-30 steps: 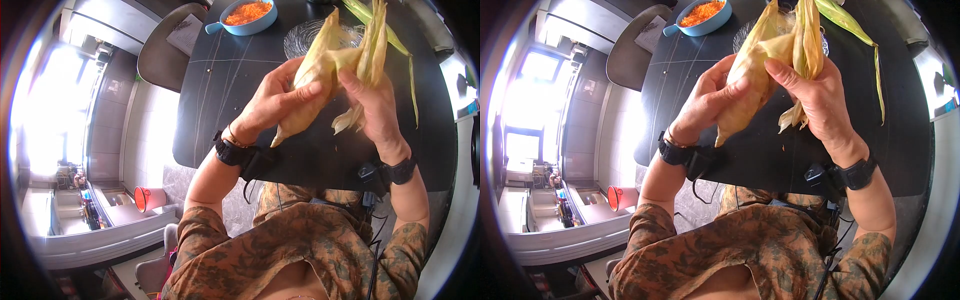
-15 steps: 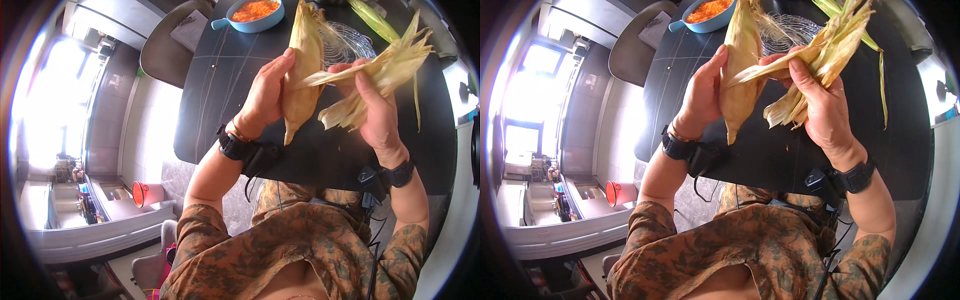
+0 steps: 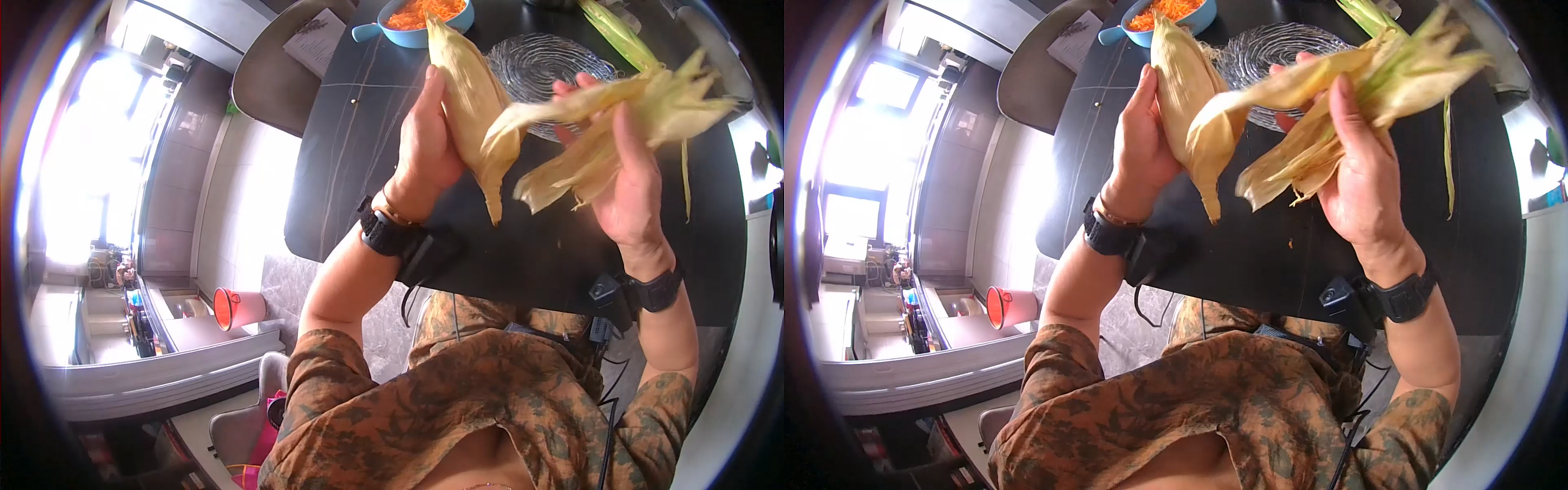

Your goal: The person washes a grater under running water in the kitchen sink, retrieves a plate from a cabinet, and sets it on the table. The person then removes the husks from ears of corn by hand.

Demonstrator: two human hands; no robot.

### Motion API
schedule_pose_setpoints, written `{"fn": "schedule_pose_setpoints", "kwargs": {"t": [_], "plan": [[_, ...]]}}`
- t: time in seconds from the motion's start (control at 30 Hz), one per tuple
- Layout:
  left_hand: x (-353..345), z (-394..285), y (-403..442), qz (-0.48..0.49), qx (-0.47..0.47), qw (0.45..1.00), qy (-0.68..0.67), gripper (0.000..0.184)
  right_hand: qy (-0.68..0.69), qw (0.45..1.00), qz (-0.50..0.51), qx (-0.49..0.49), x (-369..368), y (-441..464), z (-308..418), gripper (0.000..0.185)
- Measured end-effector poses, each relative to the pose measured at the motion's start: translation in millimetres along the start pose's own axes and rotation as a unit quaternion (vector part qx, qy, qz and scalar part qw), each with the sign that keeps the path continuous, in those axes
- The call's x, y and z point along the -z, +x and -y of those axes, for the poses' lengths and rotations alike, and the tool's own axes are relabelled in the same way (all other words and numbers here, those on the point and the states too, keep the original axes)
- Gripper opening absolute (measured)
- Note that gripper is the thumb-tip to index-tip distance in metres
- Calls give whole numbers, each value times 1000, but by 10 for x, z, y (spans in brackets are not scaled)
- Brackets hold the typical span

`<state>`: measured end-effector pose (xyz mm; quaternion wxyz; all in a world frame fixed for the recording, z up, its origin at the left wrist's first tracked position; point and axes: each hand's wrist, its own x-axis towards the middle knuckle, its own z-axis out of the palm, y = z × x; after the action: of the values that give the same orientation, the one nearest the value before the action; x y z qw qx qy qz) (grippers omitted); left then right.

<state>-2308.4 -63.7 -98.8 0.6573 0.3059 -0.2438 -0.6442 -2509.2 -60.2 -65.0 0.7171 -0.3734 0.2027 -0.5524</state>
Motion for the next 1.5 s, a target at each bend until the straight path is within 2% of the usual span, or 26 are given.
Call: {"fn": "schedule_pose_setpoints", "kwargs": {"t": [0.07,0.13,0.37,0.47,0.5,0.8,0.9,1.03,1.13,1.2,1.33,1.43,1.5], "plan": [[-52,26,-38,11,-16,1000,3,50,-52,997,27,-40,129,6,-107,44],[-130,39,-97,34,-47,998,25,46,-42,993,55,-100,112,-17,-130,44],[-295,136,-268,87,-103,984,115,42,-112,985,121,-52,123,-102,-240,47],[-326,185,-313,116,-98,982,109,41,-182,973,113,-84,49,-159,-231,42],[-329,189,-312,121,-101,981,113,40,-164,977,100,-95,31,-172,-219,37],[-314,132,-300,85,-71,993,50,37,-98,991,-3,-85,120,-137,-295,25],[-281,157,-260,97,-64,992,51,46,-112,991,5,-76,123,-133,-281,23],[-314,198,-263,125,-79,967,209,75,-140,989,10,-54,133,-131,-264,21],[-333,160,-269,124,-35,975,181,69,-126,992,-16,-22,68,-133,-264,21],[-305,173,-258,102,-40,981,158,64,-96,994,-44,-12,44,-126,-275,21],[-286,215,-229,63,-50,992,101,50,-128,991,-26,2,155,-118,-278,21],[-239,200,-203,36,-40,993,109,34,-118,993,-5,-25,127,-126,-231,19],[-151,177,-167,42,-51,988,142,25,-89,996,16,20,76,-122,-220,17]]}}
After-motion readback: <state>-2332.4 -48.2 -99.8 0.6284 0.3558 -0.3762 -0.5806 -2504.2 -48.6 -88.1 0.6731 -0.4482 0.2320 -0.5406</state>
